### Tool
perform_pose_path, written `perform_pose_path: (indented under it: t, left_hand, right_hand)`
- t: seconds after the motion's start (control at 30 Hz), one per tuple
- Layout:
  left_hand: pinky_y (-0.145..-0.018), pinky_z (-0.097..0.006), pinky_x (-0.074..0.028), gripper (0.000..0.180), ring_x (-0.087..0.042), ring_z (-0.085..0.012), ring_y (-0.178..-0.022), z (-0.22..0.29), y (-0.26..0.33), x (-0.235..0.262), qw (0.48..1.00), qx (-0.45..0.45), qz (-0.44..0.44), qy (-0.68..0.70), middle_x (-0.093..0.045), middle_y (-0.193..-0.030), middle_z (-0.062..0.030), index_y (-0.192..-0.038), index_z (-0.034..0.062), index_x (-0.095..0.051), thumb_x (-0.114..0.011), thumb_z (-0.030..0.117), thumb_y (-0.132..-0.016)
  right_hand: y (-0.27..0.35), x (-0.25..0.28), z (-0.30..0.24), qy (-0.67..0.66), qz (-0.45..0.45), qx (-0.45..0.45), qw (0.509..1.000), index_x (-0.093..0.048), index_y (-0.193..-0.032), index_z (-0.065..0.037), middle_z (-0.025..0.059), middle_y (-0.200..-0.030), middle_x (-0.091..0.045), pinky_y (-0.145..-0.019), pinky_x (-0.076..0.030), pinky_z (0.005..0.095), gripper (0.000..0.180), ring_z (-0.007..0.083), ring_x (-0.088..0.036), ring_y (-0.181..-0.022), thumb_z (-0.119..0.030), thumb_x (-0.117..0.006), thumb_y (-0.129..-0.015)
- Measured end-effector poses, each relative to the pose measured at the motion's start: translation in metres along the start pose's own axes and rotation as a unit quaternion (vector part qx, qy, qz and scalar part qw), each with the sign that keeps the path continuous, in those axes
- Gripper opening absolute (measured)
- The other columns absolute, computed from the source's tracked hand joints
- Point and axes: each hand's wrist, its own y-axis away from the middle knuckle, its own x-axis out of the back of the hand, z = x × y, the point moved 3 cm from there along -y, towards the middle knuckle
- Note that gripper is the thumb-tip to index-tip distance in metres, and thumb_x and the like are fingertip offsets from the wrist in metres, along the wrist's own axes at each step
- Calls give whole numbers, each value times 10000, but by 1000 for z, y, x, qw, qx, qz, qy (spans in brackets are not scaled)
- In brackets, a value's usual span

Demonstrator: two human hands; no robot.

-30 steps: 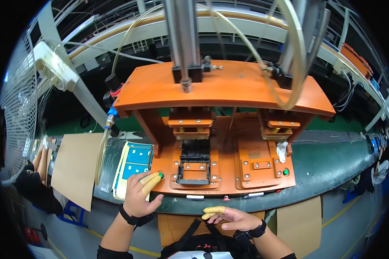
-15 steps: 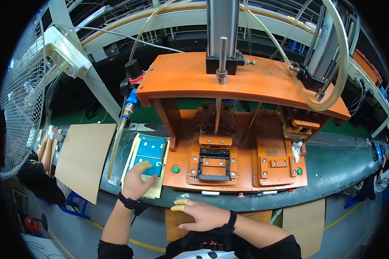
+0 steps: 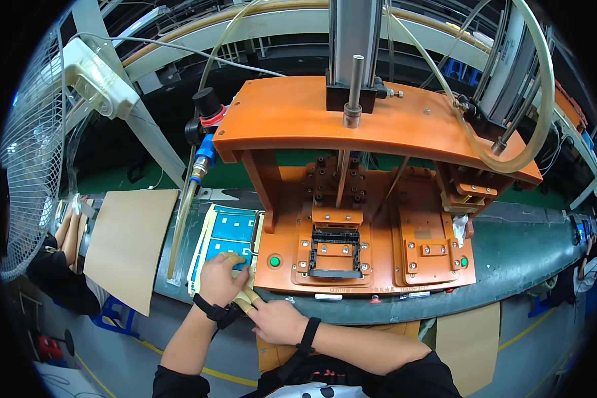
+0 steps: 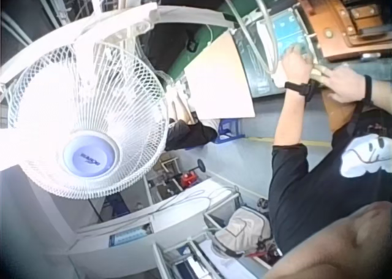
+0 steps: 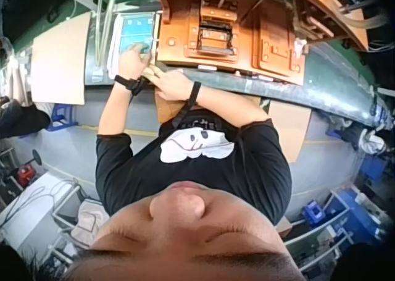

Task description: Using a hydraulic press machine to assemble or bond electronic components and applying adhesive backing.

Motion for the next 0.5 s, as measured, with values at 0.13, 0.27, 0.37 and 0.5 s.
perform_pose_path:
  t: [0.13,0.27,0.37,0.5]
  left_hand:
    - [-672,-395,-508,148,-664,-305,-727,-28,-6,13,989,7,82,121,-675,-780,-163,-850,66,-734,-722,202,-793]
    - [-653,-333,-503,212,-665,-173,-727,-112,-16,47,929,225,156,249,-670,-716,-59,-854,10,-717,-663,208,-903]
    - [-724,-313,-521,264,-663,-165,-801,-181,15,80,835,265,298,378,-667,-850,-50,-1011,-19,-670,-615,234,-962]
    - [-825,-321,-519,303,-655,-191,-901,-173,67,105,725,211,384,531,-656,-1033,-100,-1144,-2,-571,-573,260,-993]
  right_hand:
    - [-1,7,-6,4,14,-16,1000,-513,-1295,-15,232,-1231,-529,-618,-562,394,626,316,-672,-708,-290,-725,-774]
    - [1,-4,4,16,5,-24,1000,-434,-1403,-58,265,-1464,-380,-572,-569,398,713,324,-686,-687,-322,-706,-798]
    - [-1,-10,-2,24,16,-16,999,-435,-1403,-65,269,-1464,-375,-568,-567,392,711,324,-686,-689,-324,-706,-798]
    - [7,6,-5,18,10,-23,1000,-427,-1420,-83,272,-1468,-370,-561,-563,380,693,308,-679,-670,-324,-685,-824]
